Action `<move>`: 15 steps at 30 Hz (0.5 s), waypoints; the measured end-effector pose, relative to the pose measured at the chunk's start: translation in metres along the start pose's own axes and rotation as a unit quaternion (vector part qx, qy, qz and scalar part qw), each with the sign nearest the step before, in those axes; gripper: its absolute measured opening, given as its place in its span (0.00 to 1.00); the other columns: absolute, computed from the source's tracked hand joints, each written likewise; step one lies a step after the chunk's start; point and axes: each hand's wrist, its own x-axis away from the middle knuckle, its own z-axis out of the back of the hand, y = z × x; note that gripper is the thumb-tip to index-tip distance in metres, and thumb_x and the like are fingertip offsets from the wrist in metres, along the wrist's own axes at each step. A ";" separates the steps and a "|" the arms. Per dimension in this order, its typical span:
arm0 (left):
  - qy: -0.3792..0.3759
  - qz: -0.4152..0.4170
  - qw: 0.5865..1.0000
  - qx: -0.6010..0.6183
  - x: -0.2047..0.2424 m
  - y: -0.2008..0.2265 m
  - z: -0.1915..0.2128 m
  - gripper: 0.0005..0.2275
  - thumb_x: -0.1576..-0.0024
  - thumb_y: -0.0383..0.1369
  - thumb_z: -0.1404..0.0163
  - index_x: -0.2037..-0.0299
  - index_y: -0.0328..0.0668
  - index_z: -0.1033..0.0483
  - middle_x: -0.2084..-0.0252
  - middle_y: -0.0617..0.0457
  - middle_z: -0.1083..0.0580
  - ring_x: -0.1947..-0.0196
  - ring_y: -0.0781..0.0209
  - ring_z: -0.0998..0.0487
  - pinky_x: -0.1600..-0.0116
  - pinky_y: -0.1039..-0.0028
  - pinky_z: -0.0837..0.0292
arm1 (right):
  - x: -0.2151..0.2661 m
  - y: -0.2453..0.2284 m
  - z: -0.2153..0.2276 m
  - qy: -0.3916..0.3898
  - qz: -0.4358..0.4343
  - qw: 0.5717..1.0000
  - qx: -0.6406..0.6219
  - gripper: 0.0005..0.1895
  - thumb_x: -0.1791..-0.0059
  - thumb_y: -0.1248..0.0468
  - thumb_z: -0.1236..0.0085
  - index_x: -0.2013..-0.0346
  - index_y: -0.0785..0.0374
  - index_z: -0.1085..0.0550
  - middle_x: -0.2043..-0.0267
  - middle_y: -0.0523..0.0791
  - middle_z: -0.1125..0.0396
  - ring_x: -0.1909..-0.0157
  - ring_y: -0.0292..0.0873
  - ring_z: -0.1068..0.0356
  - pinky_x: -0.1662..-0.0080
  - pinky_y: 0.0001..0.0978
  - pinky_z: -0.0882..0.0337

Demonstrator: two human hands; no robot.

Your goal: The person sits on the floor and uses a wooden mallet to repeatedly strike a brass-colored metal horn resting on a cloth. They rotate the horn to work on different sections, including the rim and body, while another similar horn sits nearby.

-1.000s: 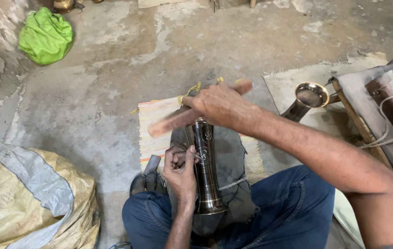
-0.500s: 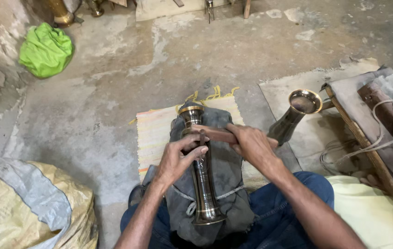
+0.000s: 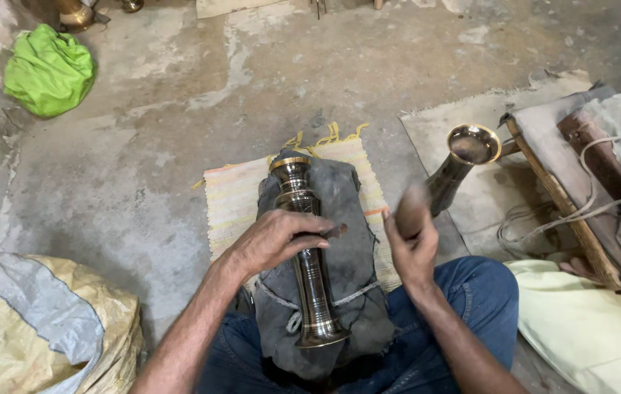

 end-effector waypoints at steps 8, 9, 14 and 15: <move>-0.014 -0.021 0.999 -0.041 -0.002 0.011 0.004 0.14 0.44 0.36 0.43 0.50 0.43 0.19 0.53 0.49 0.19 0.53 0.47 0.18 0.51 0.62 0.24 | 0.021 0.025 0.004 -0.022 0.181 0.971 0.155 0.17 0.63 0.75 0.40 0.60 0.64 0.27 0.62 0.49 0.31 0.55 0.57 0.29 0.51 0.51 0.33; -0.009 -0.027 0.999 -0.038 -0.003 0.010 0.006 0.14 0.44 0.36 0.43 0.50 0.42 0.19 0.53 0.49 0.18 0.53 0.47 0.18 0.51 0.62 0.24 | 0.017 0.026 -0.001 0.005 0.157 0.979 0.130 0.16 0.60 0.74 0.40 0.59 0.64 0.28 0.60 0.50 0.31 0.54 0.57 0.30 0.51 0.49 0.33; -0.002 0.013 0.999 -0.036 -0.001 0.005 0.001 0.14 0.45 0.36 0.42 0.50 0.44 0.19 0.52 0.50 0.19 0.53 0.51 0.17 0.51 0.63 0.23 | 0.010 0.022 0.005 -0.038 0.162 0.977 0.133 0.17 0.62 0.74 0.39 0.59 0.64 0.27 0.61 0.51 0.31 0.55 0.58 0.31 0.52 0.50 0.33; -0.005 0.028 0.999 -0.037 0.000 0.004 -0.001 0.14 0.46 0.36 0.42 0.51 0.45 0.18 0.52 0.51 0.18 0.54 0.51 0.17 0.50 0.63 0.23 | 0.005 0.019 0.005 -0.038 0.163 0.973 0.162 0.16 0.61 0.74 0.37 0.60 0.64 0.27 0.63 0.50 0.31 0.58 0.56 0.31 0.54 0.50 0.33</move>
